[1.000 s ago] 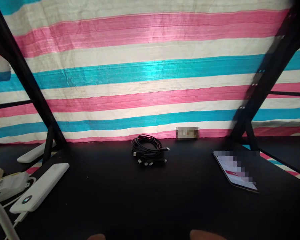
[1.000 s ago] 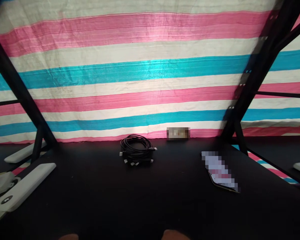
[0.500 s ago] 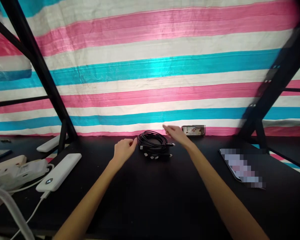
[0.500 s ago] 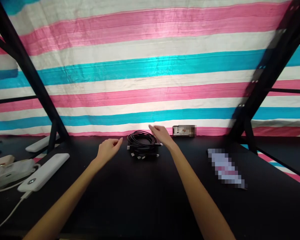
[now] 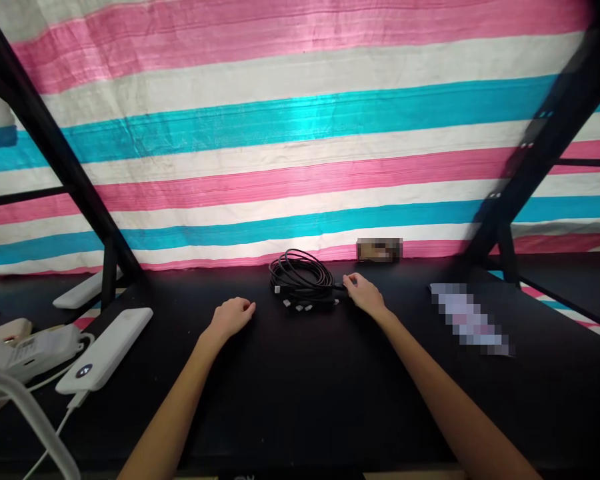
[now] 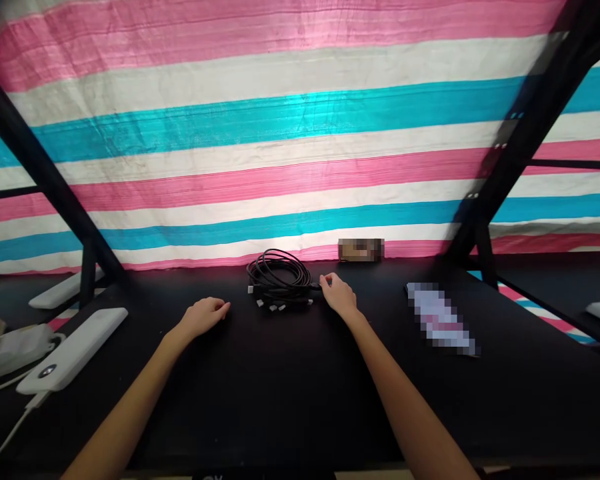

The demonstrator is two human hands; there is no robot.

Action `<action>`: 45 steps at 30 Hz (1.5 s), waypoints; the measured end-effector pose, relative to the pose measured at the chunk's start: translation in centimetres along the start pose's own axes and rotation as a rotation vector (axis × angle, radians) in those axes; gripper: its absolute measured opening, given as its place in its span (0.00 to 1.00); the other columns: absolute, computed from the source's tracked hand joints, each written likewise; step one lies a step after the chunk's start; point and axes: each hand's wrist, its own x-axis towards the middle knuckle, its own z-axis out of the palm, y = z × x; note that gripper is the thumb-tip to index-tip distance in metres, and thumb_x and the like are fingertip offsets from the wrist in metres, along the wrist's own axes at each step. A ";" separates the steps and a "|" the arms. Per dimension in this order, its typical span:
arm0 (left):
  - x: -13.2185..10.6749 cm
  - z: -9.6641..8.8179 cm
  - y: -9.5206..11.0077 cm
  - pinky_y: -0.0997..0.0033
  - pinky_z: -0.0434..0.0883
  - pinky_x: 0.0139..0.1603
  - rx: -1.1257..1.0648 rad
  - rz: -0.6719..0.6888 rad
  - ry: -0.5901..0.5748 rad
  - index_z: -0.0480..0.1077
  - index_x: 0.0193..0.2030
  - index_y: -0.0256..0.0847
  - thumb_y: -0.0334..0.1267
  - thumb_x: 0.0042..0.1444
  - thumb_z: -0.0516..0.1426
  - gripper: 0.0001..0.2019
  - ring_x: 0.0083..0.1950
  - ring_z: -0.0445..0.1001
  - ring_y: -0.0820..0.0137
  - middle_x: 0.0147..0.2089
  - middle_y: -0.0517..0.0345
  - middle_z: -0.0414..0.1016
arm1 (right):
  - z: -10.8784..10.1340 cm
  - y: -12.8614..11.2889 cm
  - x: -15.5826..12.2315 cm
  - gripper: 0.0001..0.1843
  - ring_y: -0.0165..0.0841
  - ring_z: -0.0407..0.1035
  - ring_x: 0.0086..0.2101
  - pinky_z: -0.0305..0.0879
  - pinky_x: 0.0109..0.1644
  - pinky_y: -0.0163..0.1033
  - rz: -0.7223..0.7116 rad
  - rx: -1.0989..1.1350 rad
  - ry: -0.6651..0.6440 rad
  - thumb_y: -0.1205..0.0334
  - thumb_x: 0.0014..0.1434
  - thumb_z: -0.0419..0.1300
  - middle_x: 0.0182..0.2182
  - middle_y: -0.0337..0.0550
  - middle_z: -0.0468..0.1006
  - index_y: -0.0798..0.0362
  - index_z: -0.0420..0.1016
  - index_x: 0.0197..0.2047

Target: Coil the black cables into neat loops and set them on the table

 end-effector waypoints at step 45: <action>5.2 3.2 4.4 0.62 0.46 0.66 -0.766 0.162 0.173 0.51 0.65 0.29 0.51 0.58 0.46 0.33 0.68 0.47 0.61 0.67 0.43 0.48 | 3.8 -0.9 1.4 0.25 0.42 0.65 0.53 0.57 0.58 0.46 -0.166 0.878 -0.028 0.48 0.53 0.55 0.51 0.50 0.73 0.57 0.75 0.48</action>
